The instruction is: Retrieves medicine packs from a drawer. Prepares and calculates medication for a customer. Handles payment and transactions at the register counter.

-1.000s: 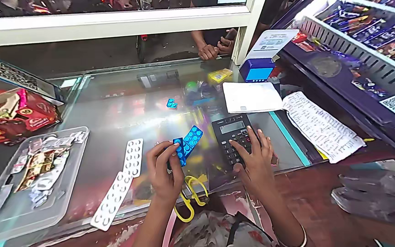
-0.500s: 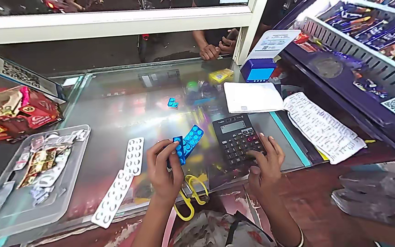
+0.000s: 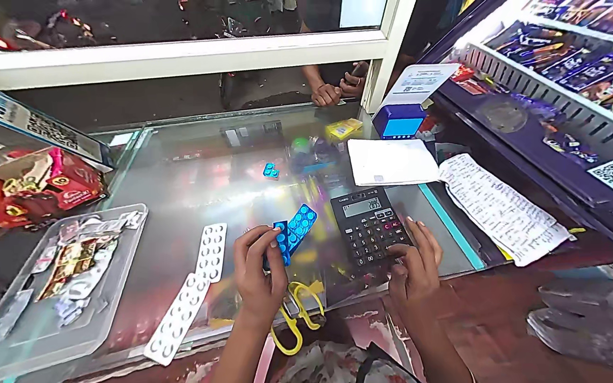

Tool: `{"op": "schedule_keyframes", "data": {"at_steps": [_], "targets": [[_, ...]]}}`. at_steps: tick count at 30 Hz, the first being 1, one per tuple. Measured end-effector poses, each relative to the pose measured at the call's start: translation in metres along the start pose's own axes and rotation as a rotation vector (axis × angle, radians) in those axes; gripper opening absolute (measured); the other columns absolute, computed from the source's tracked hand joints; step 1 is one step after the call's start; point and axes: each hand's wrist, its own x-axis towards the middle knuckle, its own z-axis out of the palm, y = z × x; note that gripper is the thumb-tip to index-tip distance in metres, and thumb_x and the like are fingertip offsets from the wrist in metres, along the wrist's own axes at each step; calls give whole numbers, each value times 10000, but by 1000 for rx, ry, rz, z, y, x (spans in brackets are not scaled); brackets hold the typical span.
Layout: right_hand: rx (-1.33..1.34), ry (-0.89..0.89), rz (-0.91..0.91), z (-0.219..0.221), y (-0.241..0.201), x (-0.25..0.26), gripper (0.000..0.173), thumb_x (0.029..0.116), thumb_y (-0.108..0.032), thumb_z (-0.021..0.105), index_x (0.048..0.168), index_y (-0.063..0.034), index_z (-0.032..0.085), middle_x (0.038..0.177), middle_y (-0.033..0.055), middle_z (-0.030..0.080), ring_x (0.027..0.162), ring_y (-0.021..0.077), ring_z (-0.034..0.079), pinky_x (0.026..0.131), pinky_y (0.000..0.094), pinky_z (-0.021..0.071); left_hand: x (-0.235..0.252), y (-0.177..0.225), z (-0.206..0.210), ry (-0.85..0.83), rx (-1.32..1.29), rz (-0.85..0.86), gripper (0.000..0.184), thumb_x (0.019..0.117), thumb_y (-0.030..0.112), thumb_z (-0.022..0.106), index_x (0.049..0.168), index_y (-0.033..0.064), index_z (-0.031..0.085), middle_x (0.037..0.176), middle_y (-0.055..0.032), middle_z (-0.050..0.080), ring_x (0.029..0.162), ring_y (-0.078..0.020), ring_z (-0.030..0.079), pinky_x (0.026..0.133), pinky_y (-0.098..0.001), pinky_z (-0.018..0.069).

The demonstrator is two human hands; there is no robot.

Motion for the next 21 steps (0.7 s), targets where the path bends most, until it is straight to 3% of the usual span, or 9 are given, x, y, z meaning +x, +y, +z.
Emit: {"op": "schedule_keyframes", "data": {"at_steps": [8,11,14,16,18,19,21], "targets": [[25,41,-24,5,3,-1,535,1091,-514,278,954,-115,607,1390,139,594,1456,265,408,1222,383,276,-2,-3,1,-5,-25,-34,198,1068,201,490,1161,88,623,1132,-46,622,1117,-50,602,952,-183,507],[59,32,-27,7,4,-1,473,1074,-539,326,1171,-164,597,1469,55,538,1490,202,354,1237,372,249,-2,-5,3,14,-49,-45,195,1060,218,510,1170,106,626,1145,-23,622,1111,-32,605,939,-172,518],[9,32,-34,10,5,-1,461,1047,-590,389,1388,-308,516,1552,2,451,1515,193,313,1240,419,241,-5,-5,4,17,-70,-62,194,1057,215,510,1172,113,629,1148,-18,622,1112,-30,605,929,-169,522],[-33,65,13,11,3,0,513,1029,-606,433,1431,-292,480,1555,64,446,1497,243,350,1219,463,273,-6,-5,5,17,-89,-68,191,1059,219,510,1176,121,625,1152,-5,624,1118,-30,605,945,-178,522],[-76,94,70,14,0,3,629,1017,-611,452,1442,-149,471,1500,187,493,1441,324,421,1185,488,312,-5,-5,3,26,-93,-67,187,1059,233,514,1181,146,627,1164,21,640,1130,-24,610,963,-192,523],[-85,81,85,16,-2,5,665,1017,-601,453,1445,-92,473,1482,237,498,1427,360,429,1182,504,303,-3,-5,2,30,-91,-64,186,1062,235,510,1183,156,626,1167,28,639,1134,-20,609,964,-193,524],[-86,37,115,13,-4,5,667,1019,-587,460,1446,-74,472,1482,262,486,1438,385,407,1197,522,264,-4,-4,1,31,-90,-57,181,1058,218,507,1174,146,626,1161,17,630,1135,-18,605,961,-185,524]]}}
